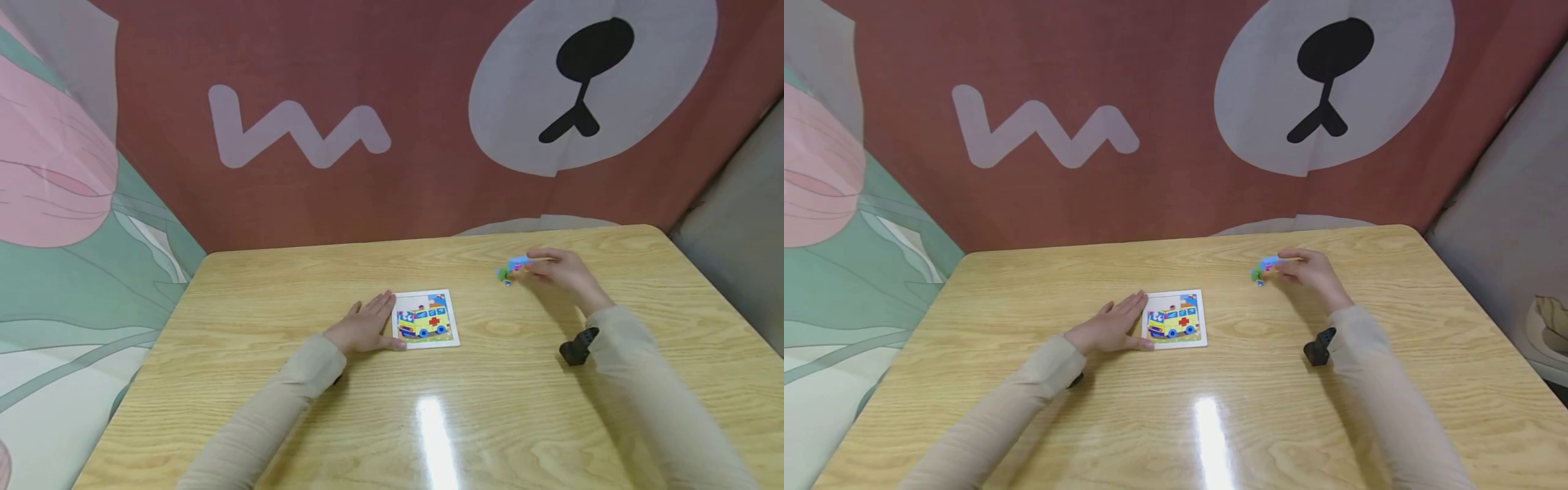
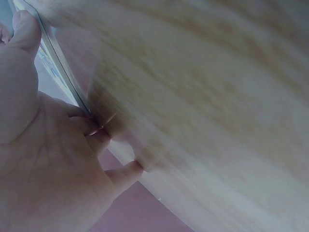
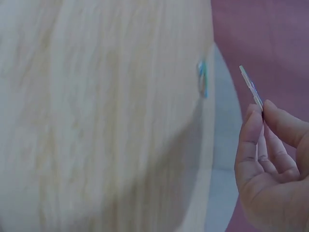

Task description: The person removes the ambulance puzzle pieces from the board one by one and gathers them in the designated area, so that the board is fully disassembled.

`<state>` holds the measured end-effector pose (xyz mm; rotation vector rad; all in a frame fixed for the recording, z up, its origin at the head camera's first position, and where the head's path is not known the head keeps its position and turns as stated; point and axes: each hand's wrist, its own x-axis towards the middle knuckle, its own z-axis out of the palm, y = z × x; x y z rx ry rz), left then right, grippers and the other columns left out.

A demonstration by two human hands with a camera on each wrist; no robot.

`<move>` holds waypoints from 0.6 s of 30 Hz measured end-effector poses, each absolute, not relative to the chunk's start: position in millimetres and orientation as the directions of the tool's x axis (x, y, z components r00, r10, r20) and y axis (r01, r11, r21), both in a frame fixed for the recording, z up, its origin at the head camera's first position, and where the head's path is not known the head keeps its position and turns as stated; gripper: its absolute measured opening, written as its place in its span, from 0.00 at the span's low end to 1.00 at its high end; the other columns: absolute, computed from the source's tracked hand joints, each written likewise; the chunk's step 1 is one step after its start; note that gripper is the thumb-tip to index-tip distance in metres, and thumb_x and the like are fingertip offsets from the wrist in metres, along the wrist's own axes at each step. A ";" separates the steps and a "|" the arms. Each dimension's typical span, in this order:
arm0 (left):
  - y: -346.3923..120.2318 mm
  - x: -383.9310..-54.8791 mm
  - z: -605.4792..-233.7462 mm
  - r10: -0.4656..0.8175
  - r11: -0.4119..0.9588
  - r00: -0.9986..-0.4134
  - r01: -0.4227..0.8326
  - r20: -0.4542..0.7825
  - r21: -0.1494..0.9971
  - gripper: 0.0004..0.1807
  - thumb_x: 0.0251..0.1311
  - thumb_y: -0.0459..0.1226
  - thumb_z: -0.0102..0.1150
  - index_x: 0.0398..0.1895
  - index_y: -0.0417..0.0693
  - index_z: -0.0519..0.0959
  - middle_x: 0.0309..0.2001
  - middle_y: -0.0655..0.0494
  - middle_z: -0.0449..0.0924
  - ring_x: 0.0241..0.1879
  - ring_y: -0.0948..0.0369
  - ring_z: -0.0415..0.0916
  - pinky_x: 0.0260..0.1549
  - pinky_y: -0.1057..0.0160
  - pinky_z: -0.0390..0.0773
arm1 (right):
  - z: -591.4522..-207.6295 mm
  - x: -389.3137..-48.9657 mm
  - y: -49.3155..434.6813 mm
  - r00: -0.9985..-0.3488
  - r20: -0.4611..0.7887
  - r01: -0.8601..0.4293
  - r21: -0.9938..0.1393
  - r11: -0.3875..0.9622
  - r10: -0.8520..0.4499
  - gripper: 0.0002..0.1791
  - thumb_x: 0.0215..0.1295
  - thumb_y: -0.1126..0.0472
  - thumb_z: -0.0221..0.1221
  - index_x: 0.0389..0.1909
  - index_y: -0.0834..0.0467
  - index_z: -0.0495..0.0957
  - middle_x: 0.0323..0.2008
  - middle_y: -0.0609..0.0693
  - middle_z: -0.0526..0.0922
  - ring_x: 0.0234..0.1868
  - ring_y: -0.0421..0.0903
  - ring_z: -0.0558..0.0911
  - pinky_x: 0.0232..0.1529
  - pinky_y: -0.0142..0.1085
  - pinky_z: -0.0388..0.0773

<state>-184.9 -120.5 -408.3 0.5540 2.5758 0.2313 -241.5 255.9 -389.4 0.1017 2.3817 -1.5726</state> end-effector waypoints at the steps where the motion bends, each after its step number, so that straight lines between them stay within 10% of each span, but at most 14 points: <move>1: -120.5 -185.0 -408.3 0.425 0.903 -0.797 0.342 -0.430 0.259 0.56 0.58 0.66 0.49 0.77 0.50 0.35 0.78 0.56 0.29 0.78 0.58 0.30 0.75 0.45 0.38 | -391.1 -242.2 257.7 -0.957 -0.275 0.217 -0.886 0.409 -0.088 0.33 0.68 0.54 0.56 0.68 0.68 0.61 0.29 0.25 0.76 0.34 0.23 0.79 0.44 0.23 0.79; 18: -121.0 -184.4 -406.3 0.423 0.903 -0.796 0.327 -0.433 0.280 0.56 0.58 0.66 0.50 0.77 0.49 0.35 0.78 0.56 0.29 0.78 0.58 0.30 0.75 0.46 0.36 | -404.4 -248.7 273.9 -0.936 -0.346 0.312 -0.904 0.294 -0.069 0.29 0.73 0.64 0.48 0.69 0.73 0.55 0.26 0.27 0.78 0.31 0.24 0.79 0.39 0.21 0.80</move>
